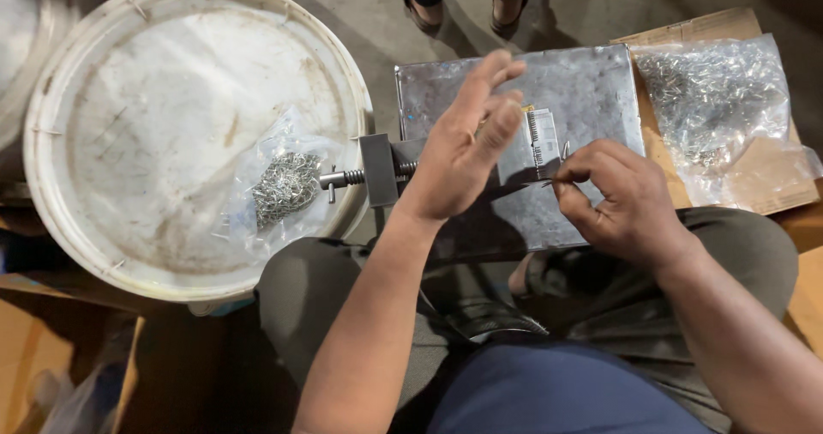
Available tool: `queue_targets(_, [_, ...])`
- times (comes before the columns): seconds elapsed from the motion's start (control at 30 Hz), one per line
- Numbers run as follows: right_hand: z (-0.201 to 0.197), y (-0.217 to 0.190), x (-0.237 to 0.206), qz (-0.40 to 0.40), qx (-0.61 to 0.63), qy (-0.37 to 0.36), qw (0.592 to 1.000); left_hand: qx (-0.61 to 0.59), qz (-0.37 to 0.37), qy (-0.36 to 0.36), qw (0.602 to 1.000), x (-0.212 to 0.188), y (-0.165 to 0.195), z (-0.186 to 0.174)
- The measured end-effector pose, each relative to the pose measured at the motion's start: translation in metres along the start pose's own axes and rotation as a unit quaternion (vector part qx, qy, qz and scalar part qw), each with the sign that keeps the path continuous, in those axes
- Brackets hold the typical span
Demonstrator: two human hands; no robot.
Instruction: The person inserts small metal pins into a metal block secured in a bench vise, then uses their hands to press or fit them into place.
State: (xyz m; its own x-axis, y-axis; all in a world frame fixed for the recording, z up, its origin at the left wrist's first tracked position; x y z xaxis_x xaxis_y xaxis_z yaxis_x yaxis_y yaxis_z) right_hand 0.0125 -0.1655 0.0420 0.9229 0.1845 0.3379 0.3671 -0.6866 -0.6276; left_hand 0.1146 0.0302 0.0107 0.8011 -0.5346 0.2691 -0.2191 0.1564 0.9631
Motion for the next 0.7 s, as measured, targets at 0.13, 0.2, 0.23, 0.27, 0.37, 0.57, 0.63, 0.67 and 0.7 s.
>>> queue_targets(0.13, [0.003,0.002,0.003,0.006,0.003,-0.008,1.000,0.016,0.004,-0.021,1.000,0.012,-0.006,0.003])
queue_targets(0.2, [0.005,0.003,0.003,0.007,0.014,-0.008,1.000,0.027,-0.027,-0.006,0.999,0.016,-0.008,0.004])
queue_targets(0.23, [0.006,0.004,0.003,0.013,0.024,-0.006,1.000,0.033,-0.043,0.000,0.999,0.017,-0.009,0.004])
queue_targets(0.27, [0.006,0.004,0.003,0.020,0.034,-0.004,0.999,0.047,-0.047,0.006,0.998,0.018,-0.009,0.004])
queue_targets(0.37, [0.009,0.006,0.002,0.031,0.020,0.002,0.999,0.043,-0.065,0.012,0.997,0.021,-0.010,0.004])
queue_targets(0.57, [0.010,0.011,0.002,0.023,0.009,0.001,1.000,0.019,-0.093,-0.001,0.995,0.022,-0.009,0.003])
queue_targets(0.63, [0.010,0.012,0.002,0.017,0.013,0.004,1.000,0.027,-0.085,-0.001,0.996,0.021,-0.009,0.003])
queue_targets(0.67, [0.010,0.012,0.002,0.015,0.015,0.005,1.000,0.028,-0.086,-0.001,0.996,0.021,-0.009,0.004])
queue_targets(0.7, [0.010,0.012,0.002,0.010,0.013,0.007,1.000,0.029,-0.086,0.000,0.996,0.021,-0.010,0.003])
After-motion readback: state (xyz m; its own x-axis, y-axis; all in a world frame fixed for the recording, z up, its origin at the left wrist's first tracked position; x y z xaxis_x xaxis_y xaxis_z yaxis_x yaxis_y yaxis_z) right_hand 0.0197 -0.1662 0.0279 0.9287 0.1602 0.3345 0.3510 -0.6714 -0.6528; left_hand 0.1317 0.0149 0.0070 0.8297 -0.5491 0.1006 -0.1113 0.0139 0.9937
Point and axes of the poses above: each hand's wrist, its own x-axis towards the middle knuckle, its own z-axis out of the palm, y = z × x, the point moved 1 cm from there along x, towards the middle knuckle, and after that the axes turned 10 degrees about x, right-handed, at the moved point
